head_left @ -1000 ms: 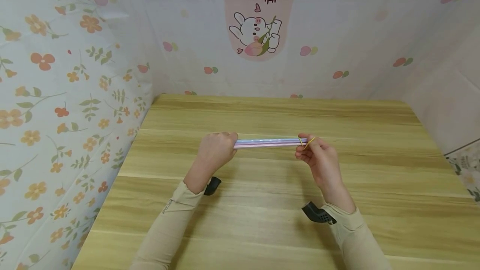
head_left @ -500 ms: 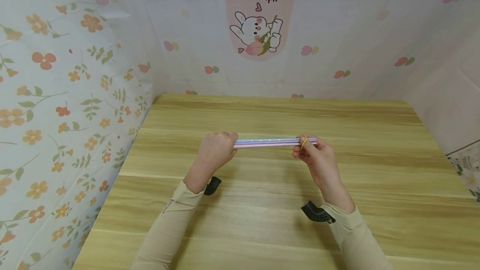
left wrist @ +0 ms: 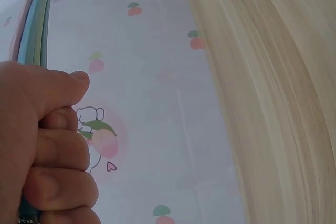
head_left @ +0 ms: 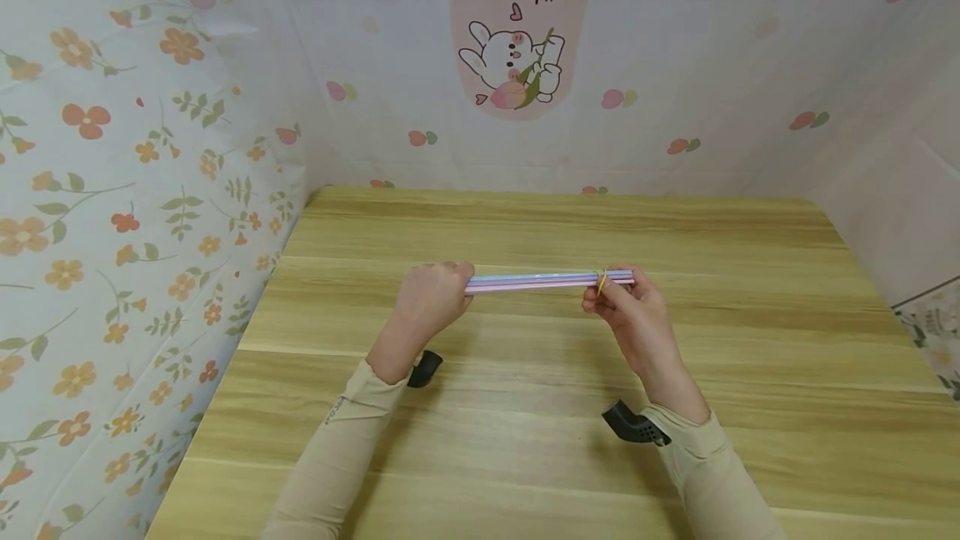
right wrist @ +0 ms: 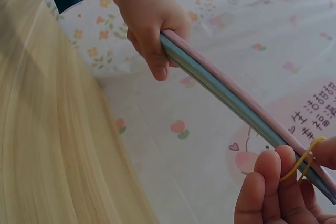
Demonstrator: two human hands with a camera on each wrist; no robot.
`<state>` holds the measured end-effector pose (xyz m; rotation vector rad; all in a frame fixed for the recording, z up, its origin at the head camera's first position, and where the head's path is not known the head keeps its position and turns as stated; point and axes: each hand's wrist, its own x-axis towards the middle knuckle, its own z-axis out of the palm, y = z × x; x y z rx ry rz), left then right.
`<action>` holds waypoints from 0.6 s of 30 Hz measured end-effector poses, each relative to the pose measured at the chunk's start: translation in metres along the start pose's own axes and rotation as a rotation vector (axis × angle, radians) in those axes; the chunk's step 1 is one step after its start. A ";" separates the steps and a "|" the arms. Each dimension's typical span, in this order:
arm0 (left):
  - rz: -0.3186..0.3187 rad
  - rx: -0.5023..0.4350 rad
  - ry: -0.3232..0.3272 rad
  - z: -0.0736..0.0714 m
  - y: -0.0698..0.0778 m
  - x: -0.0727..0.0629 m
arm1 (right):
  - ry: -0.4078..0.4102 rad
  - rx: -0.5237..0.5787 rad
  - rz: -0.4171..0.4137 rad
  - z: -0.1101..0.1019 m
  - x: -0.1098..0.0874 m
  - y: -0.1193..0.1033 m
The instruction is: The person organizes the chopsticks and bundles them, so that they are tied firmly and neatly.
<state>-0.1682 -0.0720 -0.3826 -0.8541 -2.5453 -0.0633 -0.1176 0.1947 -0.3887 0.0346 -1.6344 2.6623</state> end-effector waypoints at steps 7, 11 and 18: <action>-0.019 -0.011 -0.017 -0.003 -0.002 -0.002 | -0.033 -0.038 0.002 -0.001 -0.001 0.000; -0.024 -0.019 -0.012 -0.003 -0.004 -0.001 | -0.040 -0.074 0.003 -0.002 -0.001 0.000; -0.041 -0.031 -0.022 -0.004 -0.006 -0.001 | -0.037 -0.175 0.020 -0.008 -0.003 0.000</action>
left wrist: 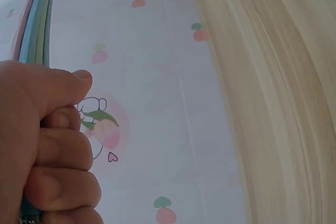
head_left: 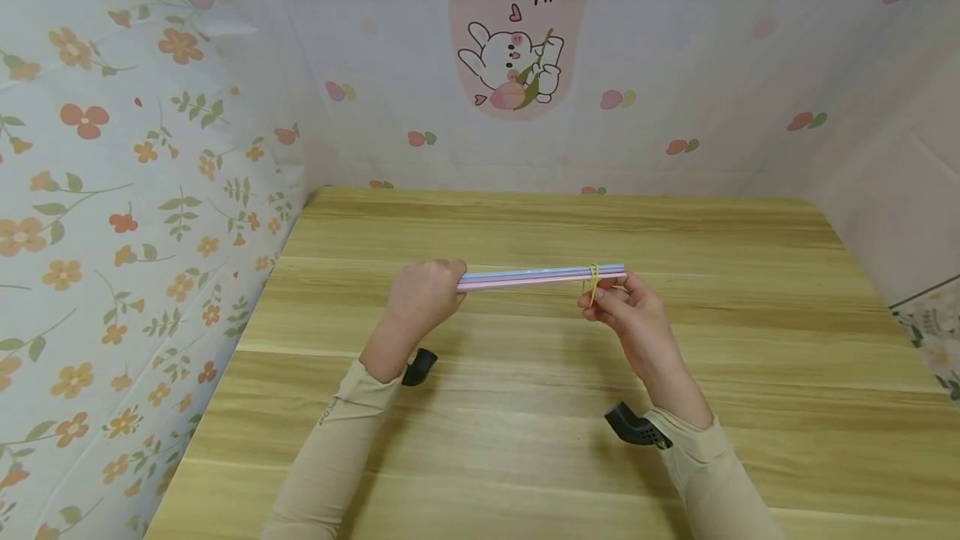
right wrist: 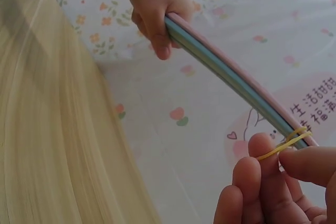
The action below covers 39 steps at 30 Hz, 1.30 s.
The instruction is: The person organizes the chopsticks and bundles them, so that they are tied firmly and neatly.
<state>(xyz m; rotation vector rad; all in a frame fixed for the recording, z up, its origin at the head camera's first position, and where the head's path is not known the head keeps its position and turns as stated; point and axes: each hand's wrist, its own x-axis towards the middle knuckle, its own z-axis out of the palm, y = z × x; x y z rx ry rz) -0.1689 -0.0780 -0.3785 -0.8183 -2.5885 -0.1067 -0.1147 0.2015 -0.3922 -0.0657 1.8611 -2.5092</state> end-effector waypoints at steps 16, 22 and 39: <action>-0.015 -0.005 -0.017 -0.006 -0.004 0.000 | 0.014 -0.264 0.028 -0.009 0.003 0.003; -0.024 -0.005 -0.026 -0.008 -0.005 0.001 | 0.007 -0.262 0.031 -0.012 0.004 0.005; -0.047 -0.019 0.006 -0.006 -0.008 -0.001 | -0.030 -0.513 0.038 -0.015 -0.001 0.013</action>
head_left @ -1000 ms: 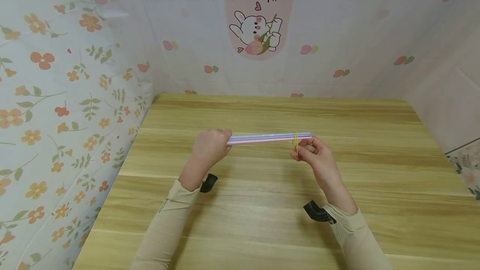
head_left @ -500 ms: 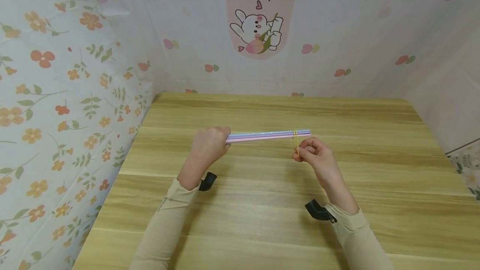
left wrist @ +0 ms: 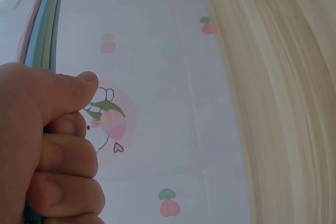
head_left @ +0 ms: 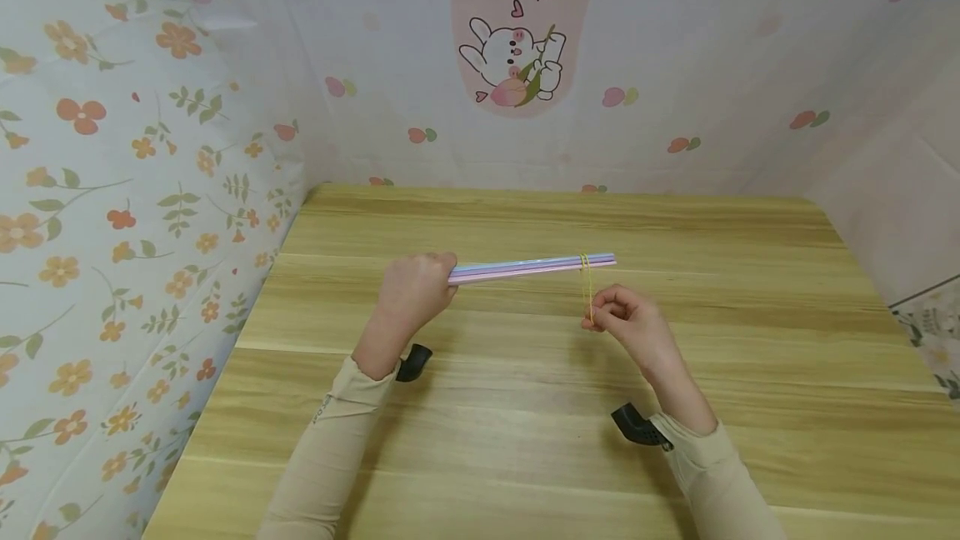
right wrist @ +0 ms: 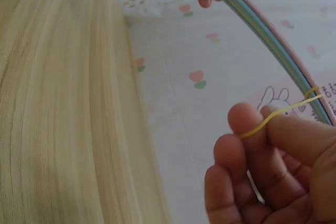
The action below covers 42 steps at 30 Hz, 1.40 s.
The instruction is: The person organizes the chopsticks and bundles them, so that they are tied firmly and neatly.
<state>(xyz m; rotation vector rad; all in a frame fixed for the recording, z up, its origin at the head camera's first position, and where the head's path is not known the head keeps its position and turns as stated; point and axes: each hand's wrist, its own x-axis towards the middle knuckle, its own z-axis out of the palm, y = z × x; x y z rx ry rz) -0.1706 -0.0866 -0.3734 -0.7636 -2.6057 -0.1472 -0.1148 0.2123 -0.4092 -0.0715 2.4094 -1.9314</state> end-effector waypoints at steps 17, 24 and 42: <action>-0.060 -0.011 -0.108 0.003 0.002 0.002 | -0.073 0.041 -0.658 0.023 -0.003 0.017; -0.064 -0.013 -0.099 0.004 0.003 0.001 | -0.121 0.145 -0.555 0.033 -0.004 0.021; -0.020 0.018 0.088 0.009 0.000 -0.005 | -0.051 1.098 -0.244 0.042 -0.004 -0.004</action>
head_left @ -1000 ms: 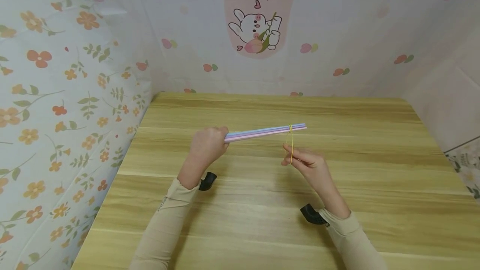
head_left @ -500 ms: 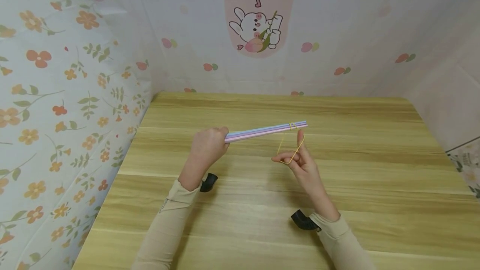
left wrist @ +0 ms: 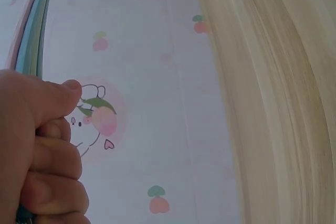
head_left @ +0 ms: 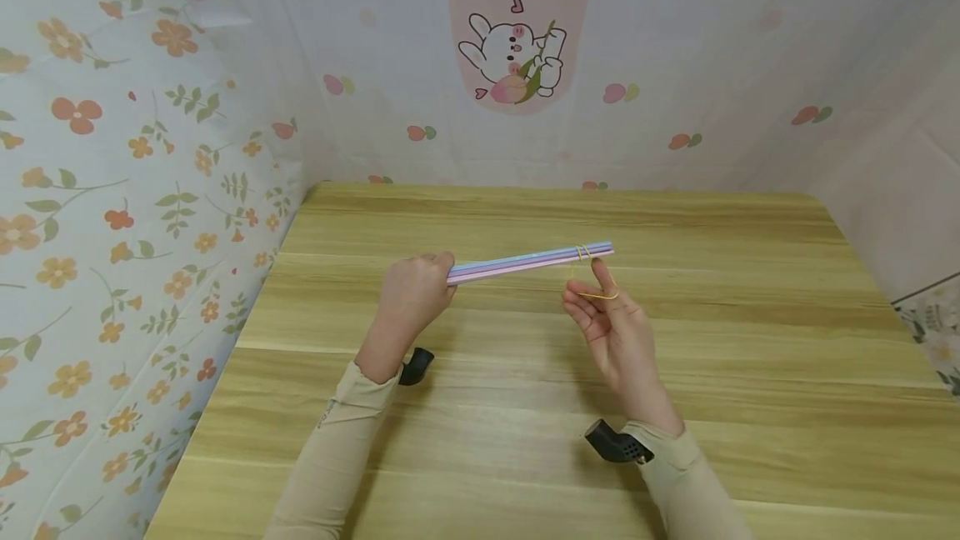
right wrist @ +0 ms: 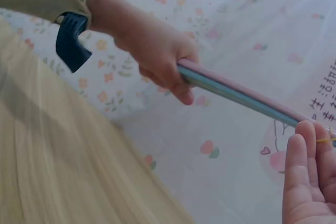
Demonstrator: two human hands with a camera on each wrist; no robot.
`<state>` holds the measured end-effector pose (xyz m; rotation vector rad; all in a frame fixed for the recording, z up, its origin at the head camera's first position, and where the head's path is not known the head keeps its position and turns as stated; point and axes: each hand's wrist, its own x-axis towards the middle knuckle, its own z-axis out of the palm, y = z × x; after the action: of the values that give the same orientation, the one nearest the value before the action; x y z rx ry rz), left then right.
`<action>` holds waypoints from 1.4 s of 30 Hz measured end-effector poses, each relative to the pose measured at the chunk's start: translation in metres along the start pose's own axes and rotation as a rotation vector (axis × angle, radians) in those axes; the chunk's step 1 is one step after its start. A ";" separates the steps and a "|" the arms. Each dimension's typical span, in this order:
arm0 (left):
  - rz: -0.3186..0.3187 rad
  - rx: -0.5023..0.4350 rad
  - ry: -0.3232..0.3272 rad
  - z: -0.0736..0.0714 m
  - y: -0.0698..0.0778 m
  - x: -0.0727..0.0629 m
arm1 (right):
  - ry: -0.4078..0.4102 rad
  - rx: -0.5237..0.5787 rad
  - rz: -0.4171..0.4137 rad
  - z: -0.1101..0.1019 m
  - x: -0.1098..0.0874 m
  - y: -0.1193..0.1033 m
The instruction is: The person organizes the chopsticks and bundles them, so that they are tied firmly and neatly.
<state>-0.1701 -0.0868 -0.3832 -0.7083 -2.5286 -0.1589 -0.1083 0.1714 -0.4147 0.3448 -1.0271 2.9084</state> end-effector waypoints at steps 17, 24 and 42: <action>0.037 -0.009 -0.019 -0.002 0.000 0.000 | -0.012 0.036 0.143 -0.008 0.009 -0.022; 0.068 -0.010 -0.020 -0.002 -0.001 0.000 | -0.076 -0.048 0.110 -0.009 0.013 -0.028; 0.120 0.001 -0.033 -0.003 -0.001 0.002 | 0.089 -0.459 0.193 -0.002 0.022 -0.041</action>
<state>-0.1704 -0.0879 -0.3794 -0.8667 -2.5087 -0.1053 -0.1261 0.2041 -0.3864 0.0975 -1.7404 2.6889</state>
